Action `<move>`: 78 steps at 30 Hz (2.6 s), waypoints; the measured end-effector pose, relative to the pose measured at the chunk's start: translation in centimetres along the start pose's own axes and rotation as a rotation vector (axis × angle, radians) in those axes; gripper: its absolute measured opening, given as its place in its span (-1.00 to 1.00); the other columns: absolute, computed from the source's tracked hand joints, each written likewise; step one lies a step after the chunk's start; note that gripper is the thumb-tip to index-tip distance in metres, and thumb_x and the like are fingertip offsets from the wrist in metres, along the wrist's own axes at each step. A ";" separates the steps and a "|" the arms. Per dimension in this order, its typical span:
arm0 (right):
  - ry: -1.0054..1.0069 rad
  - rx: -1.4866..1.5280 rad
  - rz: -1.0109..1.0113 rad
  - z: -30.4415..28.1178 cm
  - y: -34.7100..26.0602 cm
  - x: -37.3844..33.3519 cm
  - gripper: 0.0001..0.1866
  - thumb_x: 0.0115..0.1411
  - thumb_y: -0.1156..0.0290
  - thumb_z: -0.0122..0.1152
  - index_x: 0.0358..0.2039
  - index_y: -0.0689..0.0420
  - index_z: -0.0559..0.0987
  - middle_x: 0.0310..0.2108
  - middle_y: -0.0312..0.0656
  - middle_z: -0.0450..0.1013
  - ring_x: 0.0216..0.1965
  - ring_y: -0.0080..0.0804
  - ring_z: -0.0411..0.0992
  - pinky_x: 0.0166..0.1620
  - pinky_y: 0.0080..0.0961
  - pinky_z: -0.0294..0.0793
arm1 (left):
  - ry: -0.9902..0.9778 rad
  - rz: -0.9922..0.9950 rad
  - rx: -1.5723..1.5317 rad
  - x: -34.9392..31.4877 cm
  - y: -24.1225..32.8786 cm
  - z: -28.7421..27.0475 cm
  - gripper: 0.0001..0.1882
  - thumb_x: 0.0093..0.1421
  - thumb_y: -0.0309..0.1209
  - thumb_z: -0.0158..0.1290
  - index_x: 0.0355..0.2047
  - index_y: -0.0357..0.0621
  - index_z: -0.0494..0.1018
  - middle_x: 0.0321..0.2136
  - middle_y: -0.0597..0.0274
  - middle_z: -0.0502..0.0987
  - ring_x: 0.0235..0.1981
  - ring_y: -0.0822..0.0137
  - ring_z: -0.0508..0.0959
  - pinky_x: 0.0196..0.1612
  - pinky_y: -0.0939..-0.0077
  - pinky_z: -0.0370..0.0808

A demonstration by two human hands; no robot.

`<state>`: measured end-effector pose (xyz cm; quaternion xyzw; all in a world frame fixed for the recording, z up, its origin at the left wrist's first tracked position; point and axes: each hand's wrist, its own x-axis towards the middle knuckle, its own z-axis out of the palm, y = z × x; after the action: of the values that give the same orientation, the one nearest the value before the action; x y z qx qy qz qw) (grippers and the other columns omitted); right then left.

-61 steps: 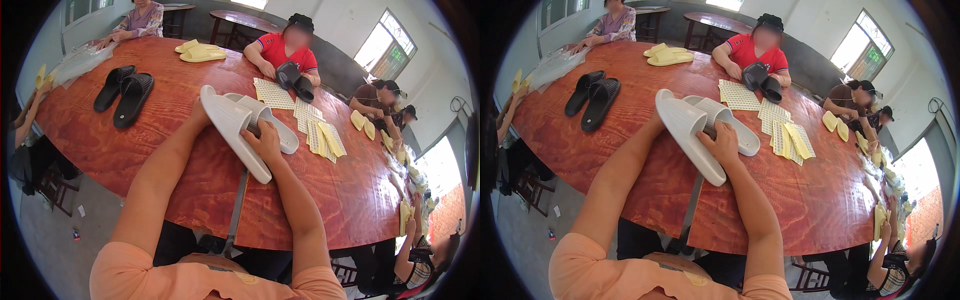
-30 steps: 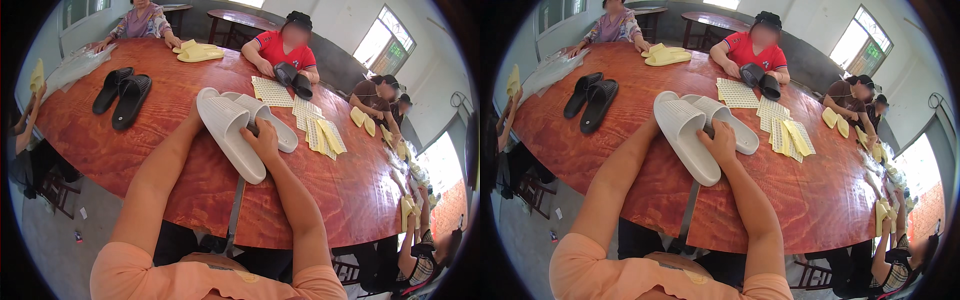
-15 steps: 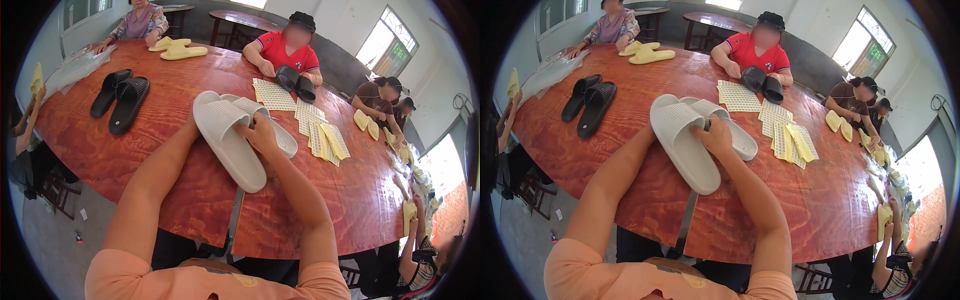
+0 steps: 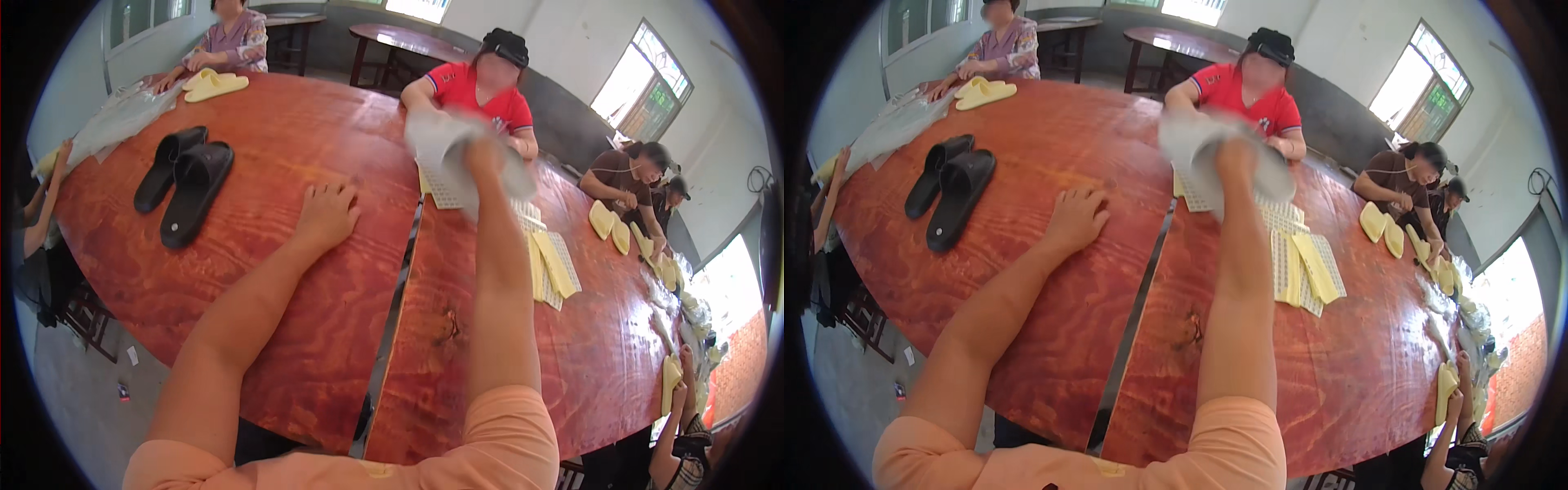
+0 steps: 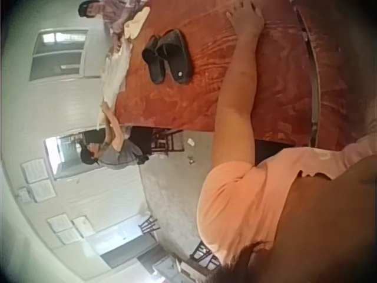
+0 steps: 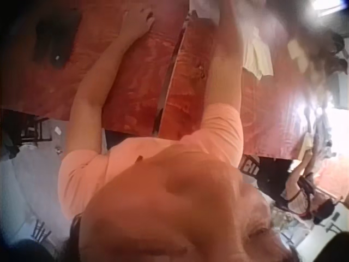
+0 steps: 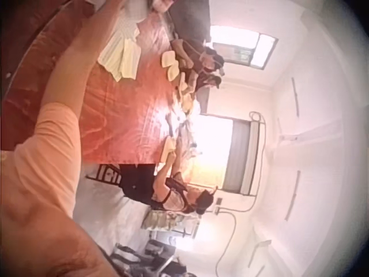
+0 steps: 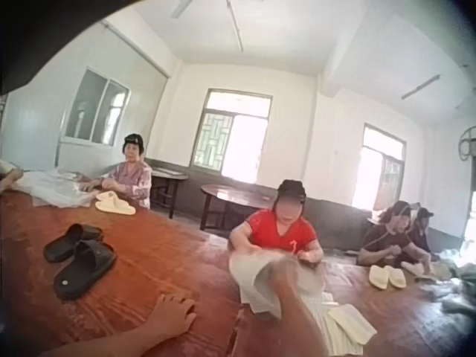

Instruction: The person pairs slide slippers by turning them over, fastening pairs together by hand, checking the size labels on the footbeds and soles, and setting the slippers aside on the table.

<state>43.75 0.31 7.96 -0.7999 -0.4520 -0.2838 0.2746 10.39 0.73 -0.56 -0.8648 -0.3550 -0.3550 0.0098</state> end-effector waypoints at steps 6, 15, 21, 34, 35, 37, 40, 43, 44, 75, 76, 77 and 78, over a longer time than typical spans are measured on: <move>-0.313 -0.022 0.067 2.4 -1.1 -3.4 -0.63 0.17 0.11 0.12 -0.21 0.15 0.58 -0.12 0.03 0.54 -0.06 -0.02 0.50 -0.04 -0.08 0.47 | -0.076 -0.054 -0.028 -0.9 -1.3 -1.2 -0.66 0.11 -0.20 0.16 -0.13 -0.01 0.50 -0.07 0.19 0.46 0.02 0.15 0.42 0.12 0.15 0.24; -0.171 0.326 -0.038 -11.6 -10.3 -7.3 -0.64 0.14 0.09 0.14 -0.33 0.17 0.57 -0.34 0.06 0.55 -0.22 0.03 0.54 -0.16 -0.08 0.48 | -0.139 -0.106 -0.115 0.4 -1.7 -0.8 -0.70 0.06 -0.25 0.19 -0.18 0.01 0.54 -0.12 0.16 0.51 0.02 0.10 0.43 0.10 0.16 0.30; -0.429 0.591 -0.082 -16.4 -15.2 -15.8 -0.62 0.11 0.04 0.18 -0.40 0.16 0.58 -0.37 -0.03 0.58 -0.26 -0.03 0.55 -0.21 -0.13 0.48 | -0.046 -0.026 -1.083 -0.5 -13.4 6.8 -0.63 0.28 -0.31 0.04 0.07 -0.14 0.42 -0.02 0.14 0.51 0.01 0.21 0.49 0.09 0.30 0.43; 0.011 1.112 0.200 -15.3 -12.8 -18.5 -0.80 0.16 0.40 0.24 -0.29 0.28 0.58 -0.47 -0.27 0.50 -0.41 -0.55 0.42 -0.29 -0.56 0.38 | -0.569 -0.400 -1.819 -6.2 4.3 -7.6 -0.36 0.34 0.08 -0.13 0.25 -0.09 0.25 0.19 0.21 0.39 0.17 0.24 0.40 0.20 0.19 0.34; 0.014 1.113 0.198 -15.2 -12.3 -18.4 -0.80 0.16 0.40 0.24 -0.29 0.28 0.58 -0.47 -0.27 0.50 -0.41 -0.55 0.42 -0.29 -0.56 0.38 | -0.568 -0.396 -1.818 -6.3 4.5 -7.6 -0.36 0.34 0.08 -0.13 0.25 -0.09 0.25 0.19 0.21 0.39 0.17 0.24 0.40 0.20 0.19 0.34; 0.147 1.237 0.107 -16.8 -12.1 -18.0 -0.81 0.18 0.45 0.20 -0.22 0.26 0.55 -0.39 -0.32 0.46 -0.35 -0.60 0.39 -0.25 -0.60 0.37 | -0.723 -0.243 -1.898 -6.4 4.3 -7.6 -0.28 0.31 0.11 -0.07 0.29 -0.08 0.17 0.20 0.21 0.37 0.16 0.27 0.40 0.20 0.18 0.33; 0.316 1.279 0.030 -18.7 -11.5 -17.2 -0.77 0.16 0.52 0.16 -0.15 0.25 0.51 -0.25 -0.28 0.45 -0.26 -0.57 0.40 -0.17 -0.60 0.38 | -0.897 -0.024 -1.897 -6.2 3.4 -6.7 -0.20 0.22 0.09 0.09 0.31 -0.08 0.13 0.20 0.17 0.36 0.16 0.29 0.40 0.20 0.23 0.32; 0.469 1.281 -0.033 -21.9 -12.0 -16.8 -0.73 0.14 0.56 0.13 -0.12 0.23 0.50 -0.21 -0.27 0.46 -0.23 -0.52 0.41 -0.12 -0.56 0.39 | -0.823 -0.065 -1.805 -6.6 5.1 -7.8 -0.24 0.18 -0.17 0.24 0.29 -0.09 0.16 0.06 0.14 0.47 0.03 0.39 0.48 0.12 0.33 0.41; 0.487 1.342 -0.032 -22.8 -12.7 -17.0 -0.73 0.13 0.56 0.13 -0.12 0.23 0.50 -0.20 -0.26 0.46 -0.22 -0.52 0.41 -0.11 -0.56 0.39 | -0.828 -0.070 -1.802 -6.8 5.5 -7.8 -0.24 0.18 -0.17 0.24 0.29 -0.09 0.16 0.06 0.14 0.47 0.03 0.39 0.48 0.12 0.33 0.41; 0.448 0.718 -0.480 -22.3 -16.0 -20.1 -0.40 -0.20 0.40 0.36 -0.05 0.23 0.48 -0.04 0.01 0.41 0.05 0.12 0.28 0.17 -0.02 0.16 | -0.309 -0.252 -1.987 -5.9 4.1 -7.0 -0.51 0.25 -0.54 0.06 0.19 -0.16 0.27 0.10 0.20 0.42 0.09 0.25 0.45 0.12 0.25 0.45; 0.457 0.671 -0.497 -22.1 -16.0 -20.1 -0.33 -0.20 0.36 0.39 0.01 0.23 0.47 0.00 0.03 0.40 0.08 0.14 0.27 0.21 0.01 0.11 | -0.346 -0.237 -1.988 -5.8 3.7 -7.1 -0.51 0.25 -0.51 0.08 0.18 -0.16 0.28 0.09 0.20 0.43 0.09 0.25 0.45 0.11 0.24 0.44; 0.456 0.671 -0.497 -21.9 -15.9 -20.1 -0.33 -0.20 0.36 0.39 0.01 0.23 0.47 0.00 0.03 0.40 0.08 0.14 0.27 0.21 0.01 0.11 | -0.346 -0.238 -1.988 -5.8 3.4 -7.1 -0.51 0.25 -0.51 0.08 0.18 -0.16 0.28 0.09 0.20 0.43 0.09 0.25 0.45 0.11 0.24 0.44; 0.473 0.646 -0.514 -21.7 -15.8 -20.0 -0.30 -0.20 0.33 0.40 0.03 0.23 0.47 0.01 0.05 0.39 0.09 0.15 0.27 0.22 0.01 0.10 | -0.355 -0.300 -1.988 -5.7 3.4 -7.6 -0.50 0.23 -0.48 0.10 0.18 -0.16 0.28 0.09 0.20 0.43 0.09 0.24 0.45 0.12 0.22 0.43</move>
<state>16.80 -19.21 11.72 -0.4492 -0.6255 -0.3617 0.5255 5.05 -7.36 2.38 -0.4681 -0.0006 -0.3534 -0.8100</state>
